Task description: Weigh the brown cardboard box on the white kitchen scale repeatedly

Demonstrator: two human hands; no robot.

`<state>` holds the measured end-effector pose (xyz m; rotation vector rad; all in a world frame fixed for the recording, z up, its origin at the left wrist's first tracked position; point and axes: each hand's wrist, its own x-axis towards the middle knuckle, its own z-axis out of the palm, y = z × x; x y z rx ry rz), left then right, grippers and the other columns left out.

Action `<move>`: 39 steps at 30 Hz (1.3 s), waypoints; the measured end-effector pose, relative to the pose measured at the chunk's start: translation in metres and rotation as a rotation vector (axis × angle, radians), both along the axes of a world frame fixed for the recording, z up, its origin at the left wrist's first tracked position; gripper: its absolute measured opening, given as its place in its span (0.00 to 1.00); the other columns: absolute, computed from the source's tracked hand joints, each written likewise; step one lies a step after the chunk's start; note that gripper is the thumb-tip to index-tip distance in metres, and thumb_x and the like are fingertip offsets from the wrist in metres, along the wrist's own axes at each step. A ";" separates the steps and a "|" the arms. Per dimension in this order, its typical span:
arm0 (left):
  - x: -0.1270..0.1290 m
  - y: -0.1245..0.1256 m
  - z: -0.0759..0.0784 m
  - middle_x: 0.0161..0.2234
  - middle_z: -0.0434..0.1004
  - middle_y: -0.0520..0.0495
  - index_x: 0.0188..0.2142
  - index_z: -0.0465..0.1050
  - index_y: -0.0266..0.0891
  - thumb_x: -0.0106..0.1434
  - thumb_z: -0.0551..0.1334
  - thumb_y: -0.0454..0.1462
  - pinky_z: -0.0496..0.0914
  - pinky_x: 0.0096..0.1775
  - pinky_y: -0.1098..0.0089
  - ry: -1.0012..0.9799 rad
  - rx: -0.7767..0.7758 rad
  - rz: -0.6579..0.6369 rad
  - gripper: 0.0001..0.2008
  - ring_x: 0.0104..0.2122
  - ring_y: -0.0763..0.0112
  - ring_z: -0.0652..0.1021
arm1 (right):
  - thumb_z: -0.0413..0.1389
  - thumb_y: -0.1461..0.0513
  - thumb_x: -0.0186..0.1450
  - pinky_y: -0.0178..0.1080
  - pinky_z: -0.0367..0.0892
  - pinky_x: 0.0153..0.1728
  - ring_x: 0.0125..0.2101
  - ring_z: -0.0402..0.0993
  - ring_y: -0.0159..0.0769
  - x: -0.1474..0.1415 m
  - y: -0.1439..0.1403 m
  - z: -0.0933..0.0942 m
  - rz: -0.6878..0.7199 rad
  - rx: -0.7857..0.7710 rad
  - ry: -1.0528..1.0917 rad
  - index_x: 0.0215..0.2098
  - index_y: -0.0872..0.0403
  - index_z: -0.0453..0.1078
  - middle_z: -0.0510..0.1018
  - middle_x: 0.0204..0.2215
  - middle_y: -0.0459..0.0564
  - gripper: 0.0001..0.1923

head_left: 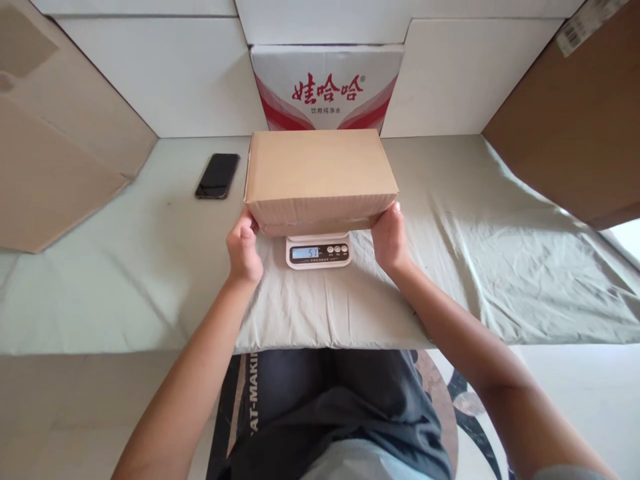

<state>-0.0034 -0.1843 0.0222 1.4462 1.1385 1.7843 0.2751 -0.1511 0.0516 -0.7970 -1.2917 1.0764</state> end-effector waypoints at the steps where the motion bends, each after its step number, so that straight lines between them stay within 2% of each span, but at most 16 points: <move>1: 0.002 -0.001 0.003 0.58 0.86 0.38 0.61 0.85 0.46 0.73 0.56 0.71 0.76 0.67 0.54 -0.011 0.014 0.016 0.40 0.64 0.46 0.82 | 0.46 0.29 0.74 0.55 0.54 0.87 0.82 0.61 0.49 0.000 -0.001 0.002 -0.010 0.005 -0.007 0.64 0.35 0.77 0.82 0.70 0.41 0.35; 4: 0.006 -0.001 0.018 0.56 0.87 0.37 0.59 0.86 0.43 0.75 0.57 0.68 0.77 0.66 0.53 -0.036 0.051 0.052 0.37 0.62 0.46 0.84 | 0.49 0.29 0.74 0.55 0.52 0.88 0.81 0.64 0.50 0.001 -0.001 0.011 -0.060 0.034 -0.018 0.60 0.36 0.79 0.83 0.67 0.43 0.33; 7: 0.008 0.008 0.040 0.56 0.87 0.35 0.58 0.86 0.42 0.76 0.57 0.68 0.78 0.67 0.50 -0.072 0.011 0.024 0.37 0.64 0.44 0.84 | 0.47 0.27 0.72 0.58 0.54 0.87 0.81 0.65 0.52 0.003 0.012 0.023 -0.072 0.066 -0.054 0.60 0.35 0.79 0.84 0.66 0.42 0.36; 10: 0.009 0.035 0.058 0.59 0.86 0.32 0.58 0.85 0.41 0.73 0.56 0.71 0.76 0.69 0.46 -0.113 -0.010 -0.045 0.41 0.71 0.41 0.78 | 0.46 0.24 0.69 0.58 0.55 0.86 0.82 0.61 0.53 0.001 0.043 0.031 -0.070 0.103 -0.049 0.62 0.36 0.78 0.82 0.68 0.43 0.41; 12: 0.009 0.064 0.062 0.61 0.85 0.31 0.58 0.84 0.41 0.70 0.57 0.74 0.73 0.72 0.45 -0.148 0.001 -0.077 0.44 0.75 0.39 0.74 | 0.46 0.24 0.67 0.56 0.52 0.87 0.84 0.56 0.52 -0.003 0.071 0.032 -0.096 0.109 -0.004 0.62 0.37 0.77 0.81 0.69 0.43 0.43; 14: 0.010 0.096 0.057 0.63 0.84 0.31 0.56 0.84 0.42 0.67 0.57 0.77 0.70 0.75 0.43 -0.203 0.003 -0.090 0.46 0.77 0.39 0.71 | 0.47 0.23 0.65 0.55 0.49 0.88 0.86 0.50 0.51 -0.009 0.100 0.027 -0.124 0.102 0.037 0.64 0.37 0.77 0.79 0.72 0.42 0.45; 16: 0.012 0.126 0.045 0.65 0.83 0.33 0.56 0.84 0.43 0.65 0.57 0.78 0.67 0.76 0.44 -0.251 0.014 -0.089 0.46 0.78 0.40 0.69 | 0.49 0.23 0.64 0.55 0.47 0.88 0.86 0.48 0.50 -0.015 0.125 0.018 -0.147 0.092 0.060 0.64 0.36 0.76 0.77 0.73 0.41 0.45; 20: 0.016 0.158 0.014 0.70 0.81 0.34 0.56 0.83 0.44 0.65 0.58 0.77 0.63 0.79 0.47 -0.349 -0.067 -0.072 0.45 0.79 0.45 0.69 | 0.50 0.25 0.64 0.57 0.44 0.89 0.87 0.47 0.48 -0.028 0.156 -0.010 -0.147 0.038 0.110 0.66 0.39 0.75 0.76 0.75 0.40 0.45; 23: 0.014 0.164 -0.003 0.72 0.78 0.31 0.59 0.82 0.41 0.68 0.57 0.75 0.61 0.79 0.48 -0.393 -0.103 -0.043 0.46 0.79 0.47 0.69 | 0.52 0.27 0.65 0.50 0.40 0.88 0.86 0.46 0.42 -0.034 0.164 -0.030 -0.097 0.009 0.152 0.69 0.35 0.72 0.79 0.74 0.30 0.43; 26: 0.010 0.166 -0.013 0.72 0.78 0.32 0.61 0.81 0.39 0.71 0.55 0.73 0.64 0.78 0.50 -0.400 -0.124 -0.046 0.45 0.78 0.49 0.70 | 0.53 0.29 0.65 0.44 0.42 0.86 0.85 0.48 0.37 -0.036 0.167 -0.043 -0.068 -0.024 0.195 0.72 0.31 0.68 0.76 0.75 0.24 0.42; 29: 0.006 0.168 -0.016 0.72 0.78 0.32 0.62 0.81 0.38 0.73 0.53 0.72 0.67 0.76 0.52 -0.395 -0.148 -0.050 0.44 0.78 0.50 0.72 | 0.54 0.26 0.63 0.49 0.46 0.87 0.83 0.55 0.41 -0.034 0.169 -0.047 -0.102 -0.082 0.196 0.71 0.36 0.71 0.73 0.78 0.29 0.46; 33: 0.004 0.170 -0.017 0.73 0.77 0.32 0.62 0.81 0.39 0.71 0.54 0.74 0.69 0.75 0.52 -0.372 -0.168 -0.045 0.47 0.77 0.48 0.72 | 0.53 0.21 0.60 0.50 0.51 0.87 0.83 0.57 0.43 -0.032 0.171 -0.049 -0.114 -0.118 0.151 0.70 0.38 0.73 0.72 0.79 0.35 0.52; 36: 0.003 0.171 -0.016 0.71 0.78 0.32 0.60 0.82 0.40 0.69 0.55 0.75 0.70 0.74 0.50 -0.376 -0.165 -0.042 0.46 0.76 0.46 0.73 | 0.50 0.21 0.63 0.49 0.53 0.87 0.83 0.58 0.39 -0.031 0.172 -0.050 -0.107 -0.105 0.100 0.73 0.37 0.69 0.70 0.79 0.35 0.51; 39: 0.003 0.171 -0.015 0.69 0.82 0.38 0.57 0.82 0.43 0.69 0.56 0.75 0.72 0.73 0.53 -0.372 -0.184 -0.029 0.44 0.76 0.48 0.73 | 0.48 0.21 0.64 0.49 0.53 0.87 0.84 0.57 0.37 -0.031 0.174 -0.051 -0.117 -0.106 0.057 0.73 0.33 0.68 0.71 0.78 0.33 0.50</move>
